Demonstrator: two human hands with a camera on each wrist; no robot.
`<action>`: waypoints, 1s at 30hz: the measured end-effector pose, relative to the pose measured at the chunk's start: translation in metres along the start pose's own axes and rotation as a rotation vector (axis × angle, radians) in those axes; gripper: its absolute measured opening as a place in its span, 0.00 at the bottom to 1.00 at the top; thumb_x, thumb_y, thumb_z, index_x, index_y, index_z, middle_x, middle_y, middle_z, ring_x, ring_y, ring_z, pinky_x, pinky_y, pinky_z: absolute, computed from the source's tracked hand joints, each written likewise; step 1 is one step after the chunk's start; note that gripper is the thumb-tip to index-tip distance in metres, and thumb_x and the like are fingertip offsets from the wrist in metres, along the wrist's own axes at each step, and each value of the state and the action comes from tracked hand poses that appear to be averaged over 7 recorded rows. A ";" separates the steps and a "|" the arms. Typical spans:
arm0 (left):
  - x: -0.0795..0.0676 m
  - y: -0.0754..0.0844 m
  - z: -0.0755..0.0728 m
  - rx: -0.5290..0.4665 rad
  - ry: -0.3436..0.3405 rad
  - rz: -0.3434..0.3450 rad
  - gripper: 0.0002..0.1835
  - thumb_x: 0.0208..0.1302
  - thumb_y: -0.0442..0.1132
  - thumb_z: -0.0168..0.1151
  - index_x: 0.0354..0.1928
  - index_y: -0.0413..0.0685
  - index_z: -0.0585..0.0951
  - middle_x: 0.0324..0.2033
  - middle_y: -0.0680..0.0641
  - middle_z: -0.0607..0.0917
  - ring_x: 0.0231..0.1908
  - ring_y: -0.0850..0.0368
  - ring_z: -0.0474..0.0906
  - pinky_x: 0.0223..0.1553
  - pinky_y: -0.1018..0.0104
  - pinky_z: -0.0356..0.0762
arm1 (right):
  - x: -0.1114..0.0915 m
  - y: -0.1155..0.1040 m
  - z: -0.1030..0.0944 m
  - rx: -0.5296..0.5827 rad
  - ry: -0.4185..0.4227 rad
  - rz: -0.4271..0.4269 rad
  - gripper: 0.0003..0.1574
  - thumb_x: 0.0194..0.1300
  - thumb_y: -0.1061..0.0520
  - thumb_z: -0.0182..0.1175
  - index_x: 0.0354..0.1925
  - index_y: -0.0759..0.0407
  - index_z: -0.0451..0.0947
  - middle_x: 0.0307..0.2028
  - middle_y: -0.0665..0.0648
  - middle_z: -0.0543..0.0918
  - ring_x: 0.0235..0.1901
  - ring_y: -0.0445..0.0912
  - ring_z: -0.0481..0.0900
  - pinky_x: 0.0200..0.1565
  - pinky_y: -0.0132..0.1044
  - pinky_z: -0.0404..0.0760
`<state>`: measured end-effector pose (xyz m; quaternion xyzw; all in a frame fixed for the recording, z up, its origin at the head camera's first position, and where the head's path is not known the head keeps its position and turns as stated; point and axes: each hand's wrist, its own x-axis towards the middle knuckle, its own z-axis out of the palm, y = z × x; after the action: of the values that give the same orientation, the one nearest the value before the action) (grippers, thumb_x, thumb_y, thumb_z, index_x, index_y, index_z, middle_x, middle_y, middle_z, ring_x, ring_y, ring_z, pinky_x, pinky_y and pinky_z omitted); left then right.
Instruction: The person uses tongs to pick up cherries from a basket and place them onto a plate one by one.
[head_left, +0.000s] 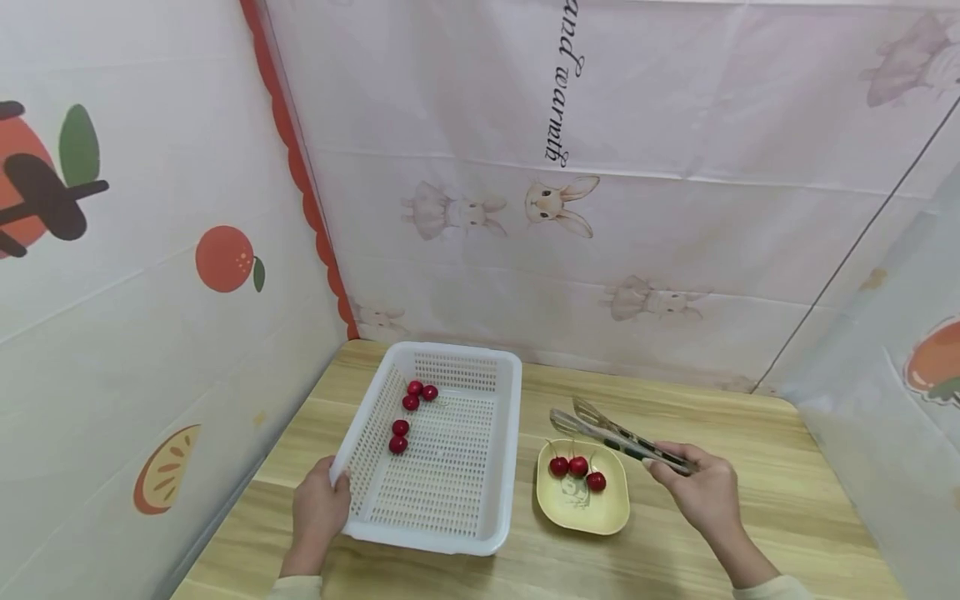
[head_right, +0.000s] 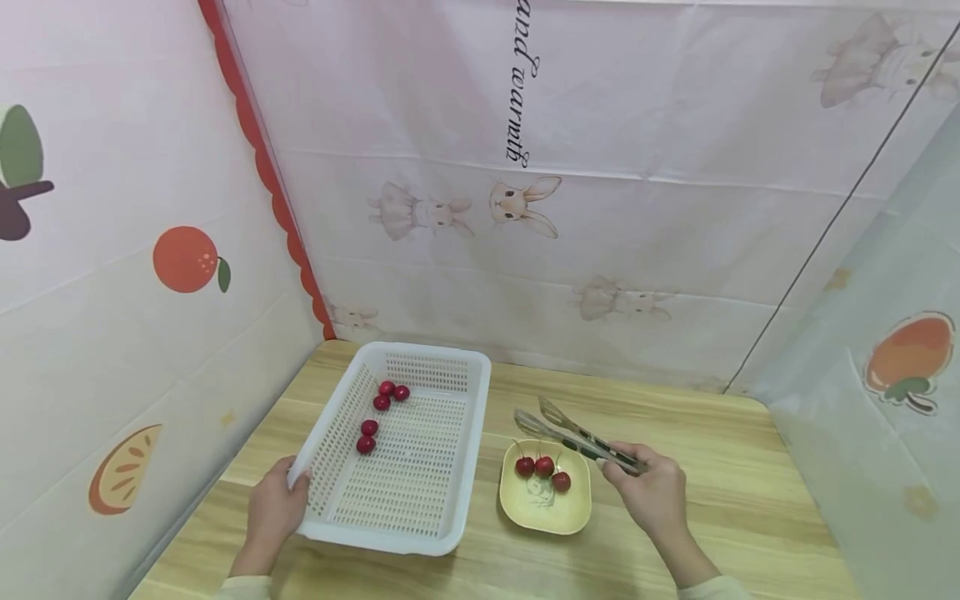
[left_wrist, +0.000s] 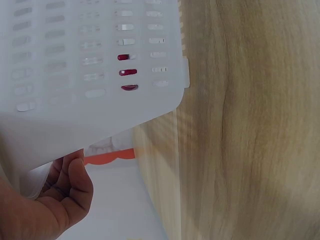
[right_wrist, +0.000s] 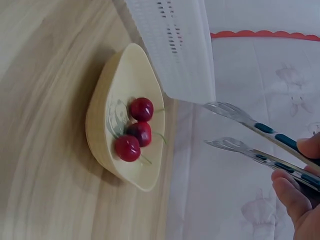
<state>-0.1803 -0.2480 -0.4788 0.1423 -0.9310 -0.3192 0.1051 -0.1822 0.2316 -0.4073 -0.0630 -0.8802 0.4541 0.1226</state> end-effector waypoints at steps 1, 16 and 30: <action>0.000 0.000 0.000 0.001 0.001 0.000 0.19 0.63 0.31 0.54 0.53 0.23 0.70 0.41 0.25 0.77 0.39 0.33 0.77 0.39 0.43 0.76 | 0.000 0.000 0.002 0.029 0.002 0.025 0.16 0.51 0.62 0.70 0.40 0.66 0.82 0.24 0.58 0.84 0.09 0.38 0.64 0.09 0.29 0.64; 0.001 -0.001 0.000 0.000 -0.009 -0.010 0.19 0.64 0.31 0.53 0.54 0.24 0.69 0.43 0.26 0.77 0.41 0.33 0.77 0.40 0.44 0.75 | 0.010 -0.020 0.033 0.271 -0.063 0.075 0.19 0.50 0.62 0.71 0.41 0.68 0.82 0.38 0.64 0.83 0.24 0.38 0.76 0.22 0.29 0.76; 0.000 0.001 -0.002 0.003 0.004 -0.003 0.19 0.63 0.31 0.54 0.53 0.24 0.71 0.41 0.26 0.78 0.40 0.33 0.77 0.41 0.43 0.74 | 0.017 -0.055 0.072 0.329 -0.257 -0.014 0.14 0.48 0.68 0.69 0.38 0.67 0.83 0.23 0.57 0.82 0.11 0.37 0.65 0.12 0.26 0.63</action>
<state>-0.1800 -0.2484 -0.4771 0.1446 -0.9311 -0.3175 0.1062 -0.2178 0.1473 -0.3999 0.0228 -0.8029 0.5953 0.0209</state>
